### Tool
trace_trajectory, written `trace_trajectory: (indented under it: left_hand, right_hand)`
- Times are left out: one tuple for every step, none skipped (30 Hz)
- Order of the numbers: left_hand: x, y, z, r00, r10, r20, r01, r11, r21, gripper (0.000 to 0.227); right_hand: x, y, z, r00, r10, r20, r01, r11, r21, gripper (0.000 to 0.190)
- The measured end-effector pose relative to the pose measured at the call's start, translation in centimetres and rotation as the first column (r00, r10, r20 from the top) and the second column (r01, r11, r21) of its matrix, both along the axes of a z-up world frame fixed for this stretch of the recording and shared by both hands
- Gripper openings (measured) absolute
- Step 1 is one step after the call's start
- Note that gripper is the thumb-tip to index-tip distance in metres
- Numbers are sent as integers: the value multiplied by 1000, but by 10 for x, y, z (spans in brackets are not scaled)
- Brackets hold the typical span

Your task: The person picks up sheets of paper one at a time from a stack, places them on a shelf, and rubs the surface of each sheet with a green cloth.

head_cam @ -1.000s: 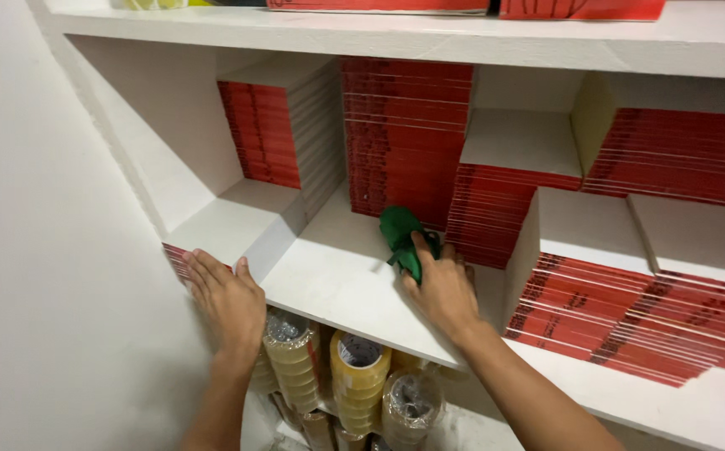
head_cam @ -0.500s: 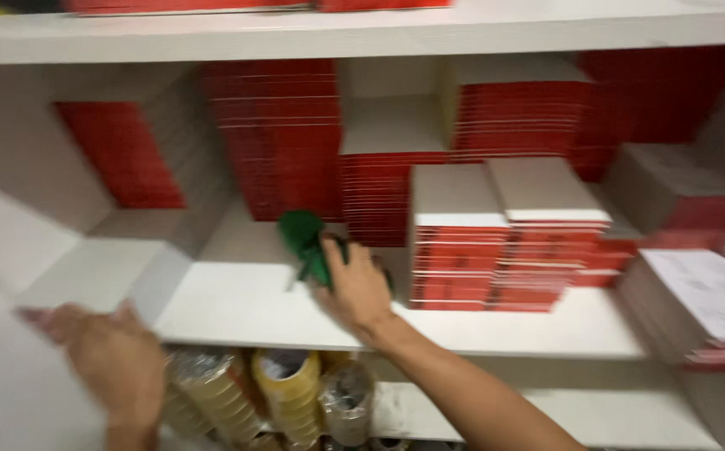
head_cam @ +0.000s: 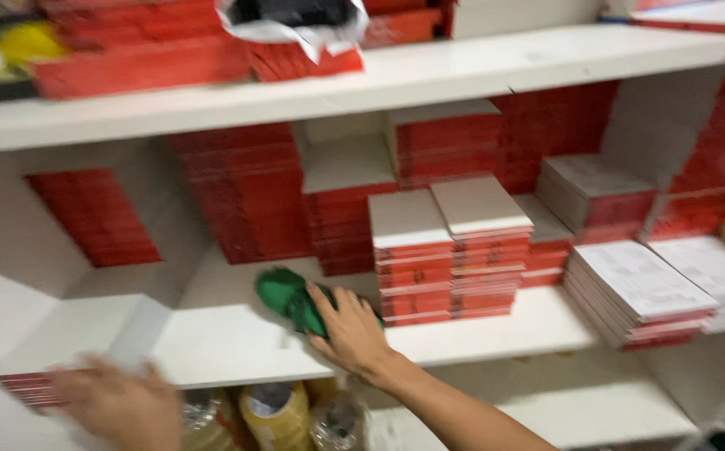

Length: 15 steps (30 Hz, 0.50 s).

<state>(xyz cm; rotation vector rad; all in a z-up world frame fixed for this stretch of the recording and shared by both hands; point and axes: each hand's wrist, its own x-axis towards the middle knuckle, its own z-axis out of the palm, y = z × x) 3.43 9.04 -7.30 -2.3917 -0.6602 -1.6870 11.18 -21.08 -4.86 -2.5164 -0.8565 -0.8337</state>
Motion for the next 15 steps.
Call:
trace_trajectory:
  left_hand:
    - [7,-8,-3,996,-93,-14,93,994,64,75]
    - [13,-17,-7,982,-188,-34,190,974,125,73]
    - [18,-23,-12,984,-175,-21,176,976,129,73]
    - [25,-32,-16,931,-358,-64,362,929,79,64]
    - [32,-40,-21,842,-531,-97,535,844,25,56]
    - [35,-49,-13,848,-524,-81,528,849,30,56]
    - [39,-59,-6,792,-566,-229,542,825,-162,55]
    - [42,-69,0,700,-619,-356,512,783,-354,55]
    - [50,-67,-10,707,-617,-345,512,783,-352,55]
    - [60,-68,-20,700,-611,-369,505,789,-349,59]
    - [71,-69,-31,693,-605,-392,498,795,-346,64]
    - [69,-71,-28,681,-617,-395,512,786,-346,64]
    - [68,-73,-25,641,-557,-528,425,830,-361,75]
    - [67,-77,-23,581,-493,-648,335,870,-361,86]
    - [81,-71,-28,570,-505,-649,351,863,-364,86]
  right_hand:
    - [2,1,-1,1000,14,-21,-14,1000,-16,76]
    - [3,0,-4,999,24,-45,-26,999,-34,73]
    - [1,1,-2,999,37,-31,-38,999,-33,73]
    - [-1,0,0,997,35,-65,-38,998,-41,72]
    - [-2,-2,2,995,33,-99,-38,998,-50,71]
    - [-3,-2,2,996,40,-84,-45,997,-55,71]
    - [-3,-3,2,996,35,-76,-40,998,-57,72]
    - [-5,-5,1,997,27,-72,-32,998,-60,73]
    - [-5,-2,4,998,32,-60,-36,997,-65,73]
    - [-6,-3,5,996,43,-72,-47,997,-57,71]
    - [-7,-5,5,995,54,-84,-58,997,-48,69]
    - [-7,-5,3,996,36,-87,-40,998,-46,69]
    - [-7,-5,0,997,44,-66,-47,998,-48,71]
    - [-7,-7,-2,998,50,-46,-53,997,-53,73]
    - [-3,-8,4,998,31,-49,-33,998,-55,73]
